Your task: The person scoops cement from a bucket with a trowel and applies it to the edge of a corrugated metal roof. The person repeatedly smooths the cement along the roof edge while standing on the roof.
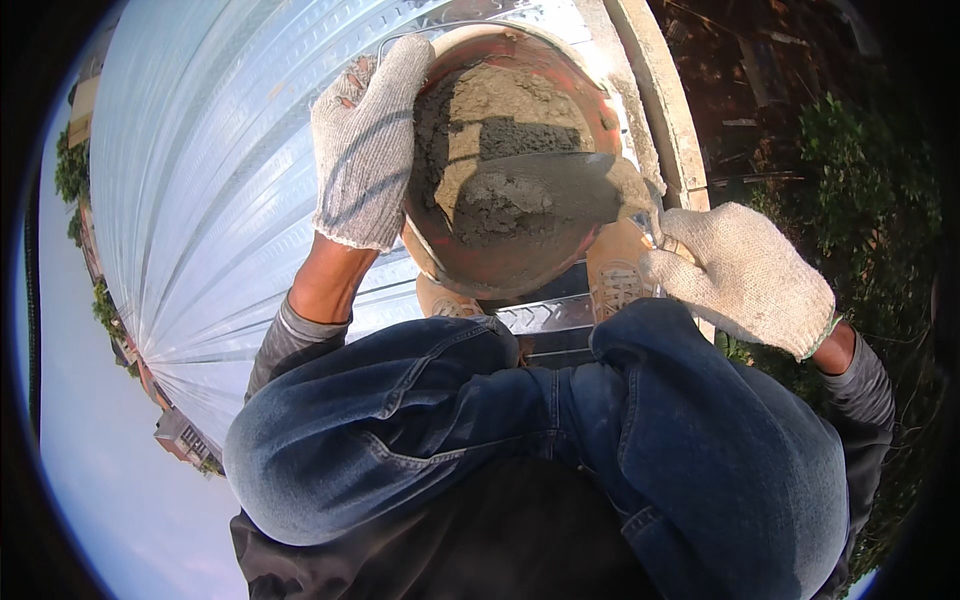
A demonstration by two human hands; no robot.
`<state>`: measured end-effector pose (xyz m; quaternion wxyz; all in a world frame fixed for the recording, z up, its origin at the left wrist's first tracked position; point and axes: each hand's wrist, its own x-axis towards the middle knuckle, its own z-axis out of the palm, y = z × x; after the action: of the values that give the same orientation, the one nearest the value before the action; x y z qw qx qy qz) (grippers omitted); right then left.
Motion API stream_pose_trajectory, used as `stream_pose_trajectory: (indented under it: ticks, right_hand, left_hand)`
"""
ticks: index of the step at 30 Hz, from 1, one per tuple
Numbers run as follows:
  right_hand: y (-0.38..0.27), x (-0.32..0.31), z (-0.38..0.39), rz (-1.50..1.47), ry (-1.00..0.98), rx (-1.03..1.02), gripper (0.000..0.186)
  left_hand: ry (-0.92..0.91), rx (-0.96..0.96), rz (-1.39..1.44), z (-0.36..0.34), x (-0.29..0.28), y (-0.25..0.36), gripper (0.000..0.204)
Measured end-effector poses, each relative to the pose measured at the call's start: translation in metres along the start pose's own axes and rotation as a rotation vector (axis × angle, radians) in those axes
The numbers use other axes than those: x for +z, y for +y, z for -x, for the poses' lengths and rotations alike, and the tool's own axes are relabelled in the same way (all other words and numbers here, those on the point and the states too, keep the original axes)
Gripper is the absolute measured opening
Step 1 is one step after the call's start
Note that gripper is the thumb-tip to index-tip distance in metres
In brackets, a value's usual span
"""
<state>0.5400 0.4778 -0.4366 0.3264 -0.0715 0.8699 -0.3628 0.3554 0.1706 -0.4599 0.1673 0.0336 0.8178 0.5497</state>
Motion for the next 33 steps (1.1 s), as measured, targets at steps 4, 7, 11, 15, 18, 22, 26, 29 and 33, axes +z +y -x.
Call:
stream_pose_trajectory:
  ticks: [4,7,11,15,18,22,26,29,33]
  right_hand:
    - [0.009,0.033,-0.004,0.015,0.109,-0.189,0.039]
    - [-0.017,0.03,-0.022,0.0,-0.032,-0.089,0.032]
    - [-0.007,0.027,-0.026,-0.089,-0.137,-0.165,0.03]
    - [0.035,0.049,0.005,-0.557,-0.052,-0.205,0.042]
    - [0.061,0.049,0.004,-1.017,-0.26,-0.107,0.048]
    - [0.049,0.016,-0.004,-0.689,0.059,-0.127,0.043]
    - [0.076,0.018,-0.026,-0.864,0.304,-0.063,0.032]
    - [0.078,-0.005,-0.055,-0.698,0.423,0.075,0.03]
    - [0.107,0.008,-0.131,-0.398,0.759,0.116,0.043]
  left_hand:
    - [-0.021,0.031,-0.008,-0.003,0.005,-0.001,0.032]
    - [0.0,0.054,0.0,-0.004,0.004,-0.002,0.032]
    - [0.006,-0.011,0.115,-0.007,-0.009,-0.011,0.033]
    - [0.051,-0.145,0.107,-0.02,-0.013,-0.022,0.034]
    - [0.06,-0.096,0.133,-0.026,-0.036,-0.057,0.038]
    - [0.154,-0.166,0.227,-0.028,-0.094,-0.124,0.031]
    - [0.151,-0.145,0.318,-0.03,-0.114,-0.162,0.032]
    - [0.192,-0.149,0.253,-0.026,-0.097,-0.145,0.033]
    - [0.254,-0.17,0.209,-0.026,-0.085,-0.131,0.034]
